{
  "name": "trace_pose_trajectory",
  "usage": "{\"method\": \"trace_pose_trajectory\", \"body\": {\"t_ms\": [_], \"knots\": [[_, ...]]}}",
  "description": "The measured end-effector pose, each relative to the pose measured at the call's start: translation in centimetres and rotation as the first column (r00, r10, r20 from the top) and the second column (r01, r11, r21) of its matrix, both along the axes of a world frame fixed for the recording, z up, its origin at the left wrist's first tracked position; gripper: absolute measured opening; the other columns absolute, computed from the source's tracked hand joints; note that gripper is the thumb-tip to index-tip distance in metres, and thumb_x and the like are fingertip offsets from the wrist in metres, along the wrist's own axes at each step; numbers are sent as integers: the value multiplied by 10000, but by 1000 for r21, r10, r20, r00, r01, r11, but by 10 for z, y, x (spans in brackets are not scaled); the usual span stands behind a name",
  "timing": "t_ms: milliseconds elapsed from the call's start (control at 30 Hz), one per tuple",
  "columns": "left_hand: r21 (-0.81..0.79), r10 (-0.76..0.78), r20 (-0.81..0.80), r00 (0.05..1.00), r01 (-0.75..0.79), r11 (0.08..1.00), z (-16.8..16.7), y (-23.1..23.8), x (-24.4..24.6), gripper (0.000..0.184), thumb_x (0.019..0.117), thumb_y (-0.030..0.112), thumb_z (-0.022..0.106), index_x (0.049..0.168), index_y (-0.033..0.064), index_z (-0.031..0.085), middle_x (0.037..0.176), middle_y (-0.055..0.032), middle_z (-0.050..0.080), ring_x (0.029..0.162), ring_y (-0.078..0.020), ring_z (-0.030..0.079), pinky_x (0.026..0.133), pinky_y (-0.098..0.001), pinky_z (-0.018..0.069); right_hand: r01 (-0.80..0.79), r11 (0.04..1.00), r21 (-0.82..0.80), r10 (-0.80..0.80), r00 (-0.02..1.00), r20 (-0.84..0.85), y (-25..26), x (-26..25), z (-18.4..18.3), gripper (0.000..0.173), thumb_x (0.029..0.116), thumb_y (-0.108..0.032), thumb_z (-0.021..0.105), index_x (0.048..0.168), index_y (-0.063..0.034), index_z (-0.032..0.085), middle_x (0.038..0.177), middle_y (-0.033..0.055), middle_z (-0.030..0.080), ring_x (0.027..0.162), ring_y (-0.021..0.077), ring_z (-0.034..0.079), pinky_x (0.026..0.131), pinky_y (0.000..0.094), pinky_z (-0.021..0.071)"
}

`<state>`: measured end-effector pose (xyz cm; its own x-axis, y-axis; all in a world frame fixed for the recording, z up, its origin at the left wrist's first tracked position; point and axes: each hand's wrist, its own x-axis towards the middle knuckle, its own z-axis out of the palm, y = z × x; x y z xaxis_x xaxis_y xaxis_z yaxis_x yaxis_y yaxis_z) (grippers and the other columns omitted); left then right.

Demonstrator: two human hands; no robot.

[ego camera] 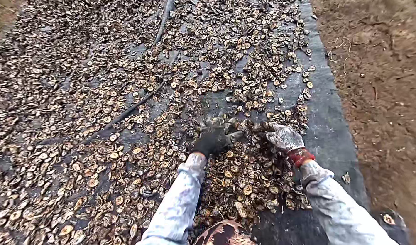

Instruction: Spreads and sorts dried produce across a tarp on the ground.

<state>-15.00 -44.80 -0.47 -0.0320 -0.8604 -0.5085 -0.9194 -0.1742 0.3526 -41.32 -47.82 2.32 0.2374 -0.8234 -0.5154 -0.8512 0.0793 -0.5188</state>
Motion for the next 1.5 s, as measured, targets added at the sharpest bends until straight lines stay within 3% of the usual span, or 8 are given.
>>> {"method": "trace_pose_trajectory", "body": {"t_ms": [267,500,667,767,1033,1167,1267,1500], "knots": [[134,283,316,905,-338,932,22,127,-19,919,880,788,532,1593,225,390,1653,-226,294,1500,-467,313,1151,-674,323,-650,757,-75,634,757,-158,6,58,-34,1116,613,-694,839,1576,-336,402,1664,308,171,1500,599,127,1109,826,163],[14,499,-240,832,-511,859,47,153,-55,721,854,231,809,1490,78,507,1466,-154,569,1375,-259,529,1176,-446,398,-825,537,177,789,565,240,15,31,9,483,1052,-173,492,1535,-168,486,1441,198,588,1344,377,549,1103,613,402],[108,408,-71,910,-399,910,75,84,-65,859,959,373,712,1650,254,217,1697,-111,242,1516,-346,331,1179,-594,329,-913,400,-83,915,403,-32,-101,2,3,383,910,-291,714,1248,-110,717,1262,210,677,1216,412,611,992,645,446],[362,308,81,948,-316,877,42,77,-89,1089,824,725,690,1659,340,109,1593,-233,393,1376,-460,485,1054,-687,418,-965,263,24,935,249,-252,-116,-41,-16,818,814,-407,808,1542,-227,481,1636,291,275,1476,555,262,1121,758,238],[68,425,250,870,-454,888,53,64,-147,927,854,646,709,1620,319,302,1649,-226,293,1495,-489,290,1116,-732,305,-866,470,-169,878,479,-15,-152,-47,-4,322,985,-218,616,1292,-168,699,1262,162,701,1209,379,641,989,662,468],[145,693,282,663,-744,653,31,87,-125,821,954,616,606,1630,277,287,1619,-250,347,1476,-519,317,1127,-750,282,-815,560,-151,781,580,-234,-192,26,-13,727,903,-458,681,1571,-365,409,1601,275,356,1405,520,412,1021,743,388],[322,671,297,679,-733,600,26,111,-164,913,935,579,649,1631,134,259,1636,-296,261,1491,-518,279,1126,-721,318,-817,570,-83,794,574,-199,-154,40,-38,975,821,-583,730,1636,-334,254,1671,322,103,1488,605,164,1070,812,261],[126,917,-3,400,-909,397,90,149,-253,699,947,218,705,1530,-30,410,1518,-287,471,1440,-405,436,1207,-522,314,-954,299,16,952,300,68,-3,-70,-12,667,955,-290,644,1580,-219,423,1524,239,490,1405,450,454,1122,664,344]]}}
